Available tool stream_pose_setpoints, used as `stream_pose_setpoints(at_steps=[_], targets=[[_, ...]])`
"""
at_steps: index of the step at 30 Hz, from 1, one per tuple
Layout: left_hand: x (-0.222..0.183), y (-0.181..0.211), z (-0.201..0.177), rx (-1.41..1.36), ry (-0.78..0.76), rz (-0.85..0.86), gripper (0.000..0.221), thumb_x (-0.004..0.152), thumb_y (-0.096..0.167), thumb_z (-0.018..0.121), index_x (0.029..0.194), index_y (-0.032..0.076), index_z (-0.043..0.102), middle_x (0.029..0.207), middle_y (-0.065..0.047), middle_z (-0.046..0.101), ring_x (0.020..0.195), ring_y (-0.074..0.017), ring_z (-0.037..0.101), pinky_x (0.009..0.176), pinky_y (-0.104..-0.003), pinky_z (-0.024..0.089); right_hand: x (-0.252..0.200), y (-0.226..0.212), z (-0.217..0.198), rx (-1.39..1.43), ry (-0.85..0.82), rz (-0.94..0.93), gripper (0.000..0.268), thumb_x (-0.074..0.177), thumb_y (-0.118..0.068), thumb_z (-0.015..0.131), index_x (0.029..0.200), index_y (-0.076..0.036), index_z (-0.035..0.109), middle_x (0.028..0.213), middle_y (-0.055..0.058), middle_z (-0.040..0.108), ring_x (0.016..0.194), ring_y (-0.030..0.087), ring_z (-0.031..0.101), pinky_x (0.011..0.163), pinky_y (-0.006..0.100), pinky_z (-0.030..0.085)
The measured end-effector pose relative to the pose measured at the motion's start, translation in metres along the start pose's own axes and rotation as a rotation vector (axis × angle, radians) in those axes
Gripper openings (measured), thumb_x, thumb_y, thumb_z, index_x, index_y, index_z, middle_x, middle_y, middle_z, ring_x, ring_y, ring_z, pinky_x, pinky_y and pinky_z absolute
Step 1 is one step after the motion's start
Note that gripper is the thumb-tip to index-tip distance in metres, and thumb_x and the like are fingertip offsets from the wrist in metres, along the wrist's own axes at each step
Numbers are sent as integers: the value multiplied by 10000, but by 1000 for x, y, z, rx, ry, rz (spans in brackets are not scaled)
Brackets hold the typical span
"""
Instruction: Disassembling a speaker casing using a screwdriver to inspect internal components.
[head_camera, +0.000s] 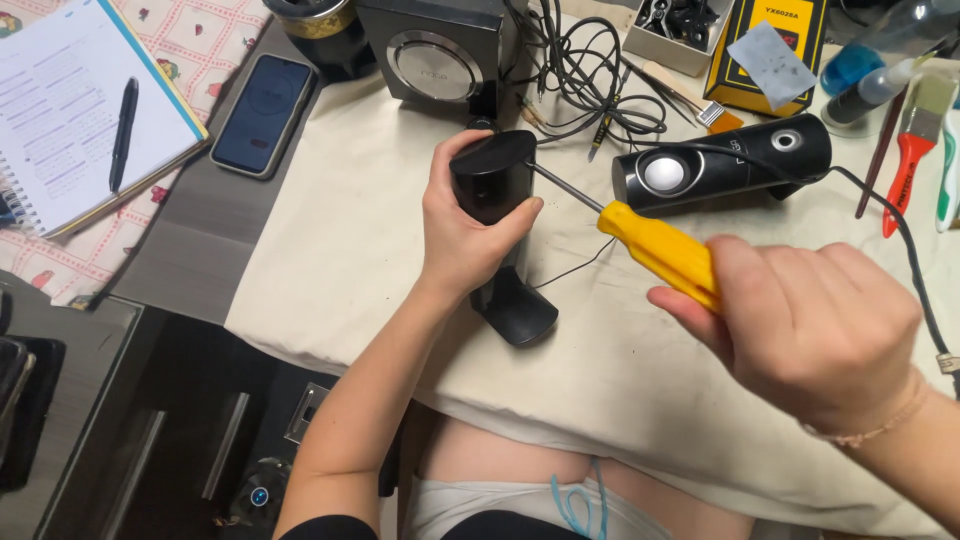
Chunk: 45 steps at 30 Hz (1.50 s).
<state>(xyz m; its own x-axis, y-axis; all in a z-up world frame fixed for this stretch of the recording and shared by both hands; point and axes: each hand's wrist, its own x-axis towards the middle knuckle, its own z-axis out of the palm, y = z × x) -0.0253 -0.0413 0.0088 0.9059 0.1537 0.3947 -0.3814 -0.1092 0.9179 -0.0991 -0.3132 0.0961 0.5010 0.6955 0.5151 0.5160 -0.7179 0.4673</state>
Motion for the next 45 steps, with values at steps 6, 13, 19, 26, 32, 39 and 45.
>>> stream_pose_setpoints(at_steps=[6, 13, 19, 26, 32, 39, 45], targets=[[-4, -1, 1, -5, 4, 11, 601, 763, 155, 831, 1286, 104, 537, 1218, -43, 605, 1112, -182, 624, 1033, -293, 506, 45, 15, 1, 1088, -616, 1441, 693, 1198, -445, 424, 875, 84, 733, 746, 191, 690, 621, 215, 529, 557, 321, 375], [-2, 2, 2, -30, 8, -75, 584, 734, 149, 829, 1249, 117, 554, 1129, -28, 632, 1021, -157, 635, 945, -271, 534, 22, 6, -6, 801, -848, 1098, 681, 738, -410, 851, 1310, -241, 522, 638, 121, 598, 526, 252, 537, 672, 344, 411], [1, 0, -3, -72, -96, -37, 579, 752, 159, 836, 1263, 125, 567, 1151, -20, 632, 1042, -154, 644, 966, -282, 541, -12, 4, 13, 0, -157, 66, 376, 1119, -394, 663, 1425, -186, 731, 968, -19, 685, 581, 160, 546, 532, 288, 399], [-1, -1, -3, -31, -82, -33, 575, 740, 169, 826, 1242, 101, 553, 1133, -24, 633, 1027, -154, 639, 942, -276, 539, -11, -13, 21, 171, -10, -55, 326, 1036, -237, 821, 1306, -64, 762, 651, -1, 392, 508, 186, 368, 503, 341, 350], [-1, -1, -3, -48, -96, 6, 590, 734, 152, 822, 1254, 96, 551, 1149, -36, 618, 1028, -170, 642, 939, -281, 546, 11, -14, 9, 1566, -340, 1315, 151, 996, -156, 621, 994, -6, 643, 665, 32, 404, 558, 122, 298, 482, 284, 239], [5, -28, -2, -532, -13, 5, 532, 853, 78, 809, 1288, 97, 503, 1137, -202, 667, 1024, -361, 750, 905, -443, 643, -24, 3, -2, 1956, -387, 1483, 405, 983, -115, 489, 1084, 237, 661, 596, 8, 194, 491, 129, 147, 442, 323, 96], [-11, -59, 3, -478, -74, 12, 760, 1050, 370, 660, 1644, 92, 277, 1705, -88, 327, 1580, -225, 363, 1362, -389, 271, -36, 9, 5, 1570, -225, 1387, 460, 1027, -153, 470, 1395, 90, 598, 689, 174, 416, 559, 196, 254, 487, 312, 153]])
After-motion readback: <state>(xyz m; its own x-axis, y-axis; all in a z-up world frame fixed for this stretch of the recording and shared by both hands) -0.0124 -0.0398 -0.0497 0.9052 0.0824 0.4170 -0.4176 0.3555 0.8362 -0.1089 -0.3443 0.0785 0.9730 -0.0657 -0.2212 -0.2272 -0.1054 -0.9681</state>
